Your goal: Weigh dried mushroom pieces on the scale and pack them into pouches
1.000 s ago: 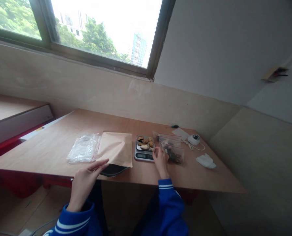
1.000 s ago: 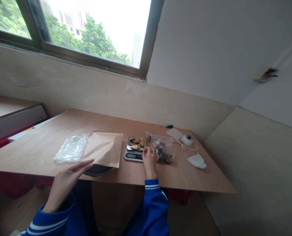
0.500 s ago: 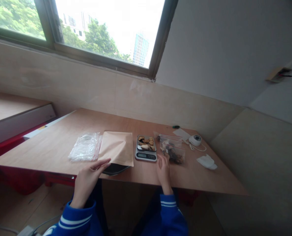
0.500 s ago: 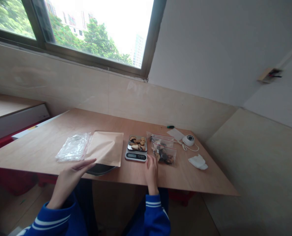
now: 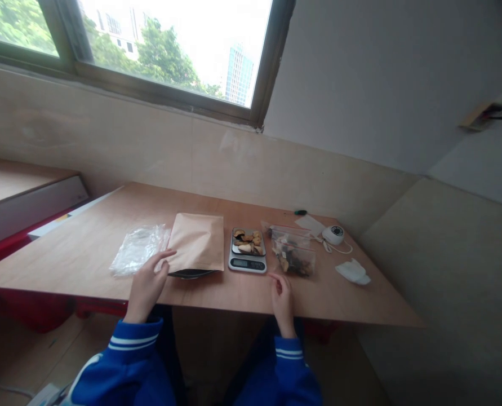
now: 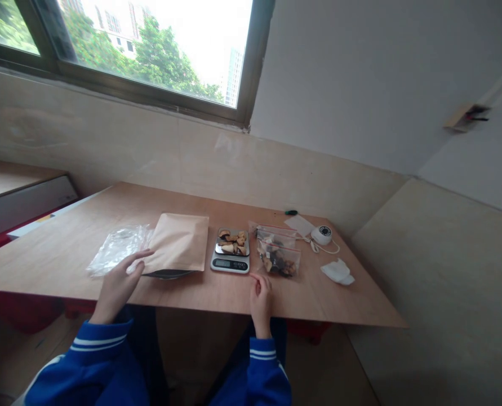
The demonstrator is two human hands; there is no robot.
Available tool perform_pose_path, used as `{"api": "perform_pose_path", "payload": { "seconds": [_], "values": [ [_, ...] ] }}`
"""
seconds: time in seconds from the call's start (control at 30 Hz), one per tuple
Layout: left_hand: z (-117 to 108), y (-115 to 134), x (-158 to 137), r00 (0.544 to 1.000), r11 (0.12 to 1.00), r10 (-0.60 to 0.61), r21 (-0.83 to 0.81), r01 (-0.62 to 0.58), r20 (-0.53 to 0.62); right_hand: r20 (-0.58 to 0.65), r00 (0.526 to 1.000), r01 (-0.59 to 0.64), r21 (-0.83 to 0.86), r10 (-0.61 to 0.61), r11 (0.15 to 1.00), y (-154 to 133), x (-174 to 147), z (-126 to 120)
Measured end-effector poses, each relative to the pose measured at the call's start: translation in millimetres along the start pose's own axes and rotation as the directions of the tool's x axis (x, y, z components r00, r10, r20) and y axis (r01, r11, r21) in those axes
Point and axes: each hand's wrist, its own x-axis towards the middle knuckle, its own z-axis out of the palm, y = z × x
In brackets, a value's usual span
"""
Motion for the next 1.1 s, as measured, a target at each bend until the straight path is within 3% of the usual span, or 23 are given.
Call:
{"api": "perform_pose_path", "payload": {
  "seconds": [0.1, 0.2, 0.33, 0.43, 0.53, 0.63, 0.73, 0.77, 0.9, 1.0, 1.1],
  "values": [
    [-2, -25, 15, 0.995, 0.99, -0.016, 0.137, 0.029, -0.098, -0.04, 0.999, 0.02, -0.034, -0.021, 0.999, -3, -2, 1],
    [1, -54, 28, 0.996, 0.954, -0.084, 0.287, 0.085, -0.017, -0.046, 0.997, 0.055, -0.083, -0.059, 0.995, -8, -2, 2],
    [3, -73, 36, 0.997, 0.956, -0.08, 0.285, 0.073, 0.015, -0.034, 0.995, 0.085, -0.13, -0.09, 0.988, -13, -2, 3],
    [0, -70, 35, 0.986, 0.962, -0.164, 0.217, 0.163, -0.01, -0.04, 0.995, 0.084, -0.16, -0.092, 0.983, -13, -2, 4],
    [-6, -57, 29, 0.943, 0.943, -0.292, 0.118, 0.312, -0.157, -0.036, 0.996, 0.076, -0.179, -0.084, 0.981, -12, -3, 4],
    [-12, -34, 15, 0.854, 0.946, -0.29, 0.006, 0.324, -0.432, -0.058, 0.996, 0.062, -0.149, -0.071, 0.987, -20, -6, 4],
    [-12, 1, -9, 0.823, 0.987, -0.135, -0.003, 0.16, -0.552, -0.103, 0.994, 0.032, -0.055, -0.037, 0.998, -52, -14, 9],
    [-10, 15, -17, 0.846, 0.998, -0.047, 0.003, 0.058, -0.531, -0.089, 0.996, 0.026, -0.004, -0.026, 1.0, -68, -17, 13],
    [8, 63, -48, 0.885, 0.943, 0.311, -0.006, -0.334, -0.345, 0.125, 0.992, -0.047, 0.286, 0.011, 0.957, -142, -24, 34],
    [21, 80, -59, 0.836, 0.831, 0.534, -0.104, -0.547, -0.125, 0.149, 0.987, -0.128, 0.454, 0.067, 0.882, -180, -26, 47],
    [24, 80, -61, 0.795, 0.772, 0.606, -0.221, -0.596, -0.026, 0.111, 0.984, -0.176, 0.509, 0.139, 0.842, -194, -25, 52]
  ]
}}
